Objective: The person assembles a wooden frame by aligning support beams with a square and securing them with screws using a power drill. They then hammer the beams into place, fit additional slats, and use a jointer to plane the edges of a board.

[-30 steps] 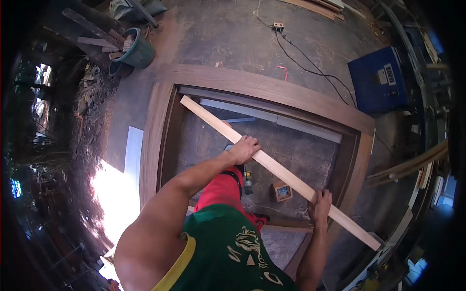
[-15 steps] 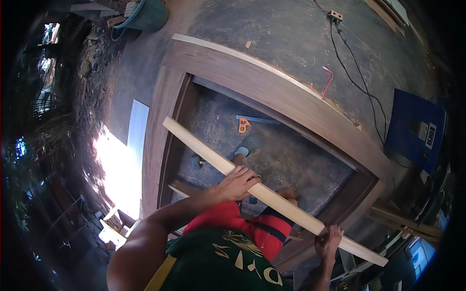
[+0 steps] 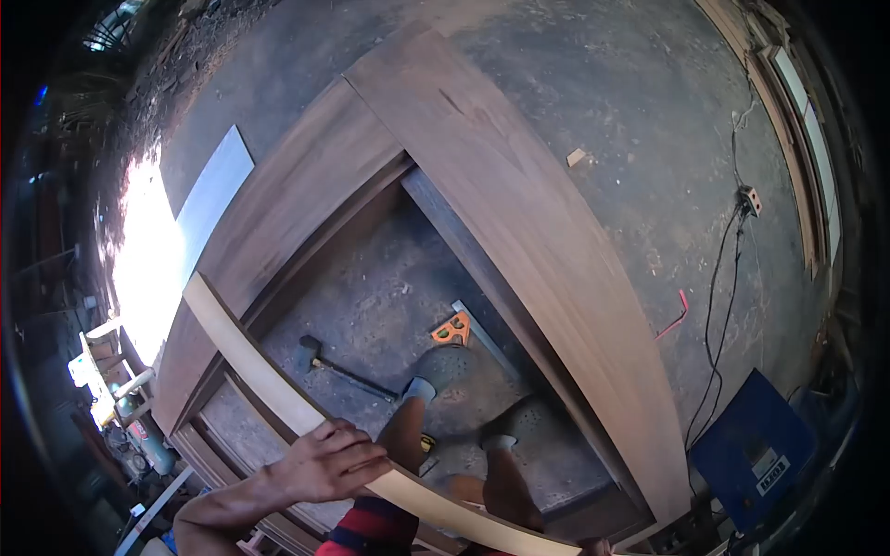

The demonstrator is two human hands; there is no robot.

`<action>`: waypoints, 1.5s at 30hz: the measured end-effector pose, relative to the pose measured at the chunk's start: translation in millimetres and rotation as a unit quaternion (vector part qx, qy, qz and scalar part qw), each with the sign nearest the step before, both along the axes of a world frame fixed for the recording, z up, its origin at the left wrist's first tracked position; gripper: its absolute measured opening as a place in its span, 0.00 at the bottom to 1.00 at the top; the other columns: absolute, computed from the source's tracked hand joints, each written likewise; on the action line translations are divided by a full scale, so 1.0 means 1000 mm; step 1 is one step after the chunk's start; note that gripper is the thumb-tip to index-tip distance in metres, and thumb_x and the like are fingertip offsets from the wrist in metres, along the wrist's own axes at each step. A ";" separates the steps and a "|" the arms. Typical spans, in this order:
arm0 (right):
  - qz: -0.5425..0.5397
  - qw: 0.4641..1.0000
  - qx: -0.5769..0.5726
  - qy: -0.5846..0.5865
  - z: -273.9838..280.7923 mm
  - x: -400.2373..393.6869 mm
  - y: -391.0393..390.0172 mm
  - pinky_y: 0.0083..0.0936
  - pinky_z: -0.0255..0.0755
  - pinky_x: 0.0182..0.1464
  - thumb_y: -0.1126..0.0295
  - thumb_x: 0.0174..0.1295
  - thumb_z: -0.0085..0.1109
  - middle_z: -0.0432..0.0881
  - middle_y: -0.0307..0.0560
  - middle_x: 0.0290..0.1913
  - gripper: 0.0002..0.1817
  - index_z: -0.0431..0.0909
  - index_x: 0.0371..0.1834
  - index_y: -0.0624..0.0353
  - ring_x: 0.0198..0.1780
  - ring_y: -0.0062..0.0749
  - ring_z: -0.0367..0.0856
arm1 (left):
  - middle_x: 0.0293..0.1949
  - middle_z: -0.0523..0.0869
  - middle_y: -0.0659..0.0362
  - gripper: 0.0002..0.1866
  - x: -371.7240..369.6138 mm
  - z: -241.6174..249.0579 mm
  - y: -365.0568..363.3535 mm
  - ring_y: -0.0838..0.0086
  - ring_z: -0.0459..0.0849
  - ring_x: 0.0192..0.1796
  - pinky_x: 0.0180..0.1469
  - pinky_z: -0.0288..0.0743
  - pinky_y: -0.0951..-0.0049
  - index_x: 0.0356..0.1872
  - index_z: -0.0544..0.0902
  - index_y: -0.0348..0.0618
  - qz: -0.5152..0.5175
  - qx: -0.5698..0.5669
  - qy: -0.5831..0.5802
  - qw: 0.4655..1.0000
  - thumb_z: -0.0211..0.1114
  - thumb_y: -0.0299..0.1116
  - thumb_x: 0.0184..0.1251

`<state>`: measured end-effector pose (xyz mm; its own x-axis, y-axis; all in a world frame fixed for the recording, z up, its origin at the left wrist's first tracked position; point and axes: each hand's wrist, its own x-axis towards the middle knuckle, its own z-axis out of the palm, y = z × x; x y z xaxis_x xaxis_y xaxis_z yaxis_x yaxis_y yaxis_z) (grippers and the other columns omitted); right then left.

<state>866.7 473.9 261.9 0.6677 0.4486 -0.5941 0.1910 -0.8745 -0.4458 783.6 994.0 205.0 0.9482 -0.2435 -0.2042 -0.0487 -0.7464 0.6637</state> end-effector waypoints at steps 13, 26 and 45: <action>-0.110 0.980 -0.145 -0.076 -0.027 -0.027 -0.042 0.56 0.65 0.48 0.70 0.53 0.56 0.69 0.66 0.41 0.17 0.70 0.45 0.67 0.45 0.70 0.70 | 0.45 0.80 0.63 0.16 0.092 -0.045 -0.087 0.70 0.78 0.50 0.53 0.71 0.69 0.46 0.85 0.46 -0.029 -0.033 -0.129 0.991 0.62 0.34 0.55; -0.134 0.970 -0.109 -0.171 -0.147 0.002 -0.084 0.50 0.69 0.58 0.78 0.49 0.54 0.73 0.65 0.52 0.23 0.75 0.53 0.64 0.54 0.64 0.74 | 0.55 0.81 0.56 0.28 0.156 -0.164 -0.141 0.60 0.73 0.65 0.75 0.58 0.52 0.55 0.84 0.47 -0.059 0.055 -0.066 0.995 0.76 0.31 0.48; -0.198 0.921 -0.106 -0.317 -0.229 -0.018 -0.129 0.50 0.59 0.72 0.74 0.50 0.67 0.76 0.52 0.58 0.32 0.76 0.63 0.56 0.64 0.50 0.69 | 0.66 0.73 0.40 0.23 0.133 -0.231 -0.197 0.50 0.79 0.64 0.65 0.81 0.55 0.64 0.69 0.24 0.559 -0.401 0.316 0.654 0.57 0.32 0.76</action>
<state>849.2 344.7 32.6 0.9971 0.0145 -0.0744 0.0020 -0.9863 -0.1651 916.6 797.4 -26.0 0.4135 0.2595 -0.8728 0.7028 0.5184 0.4871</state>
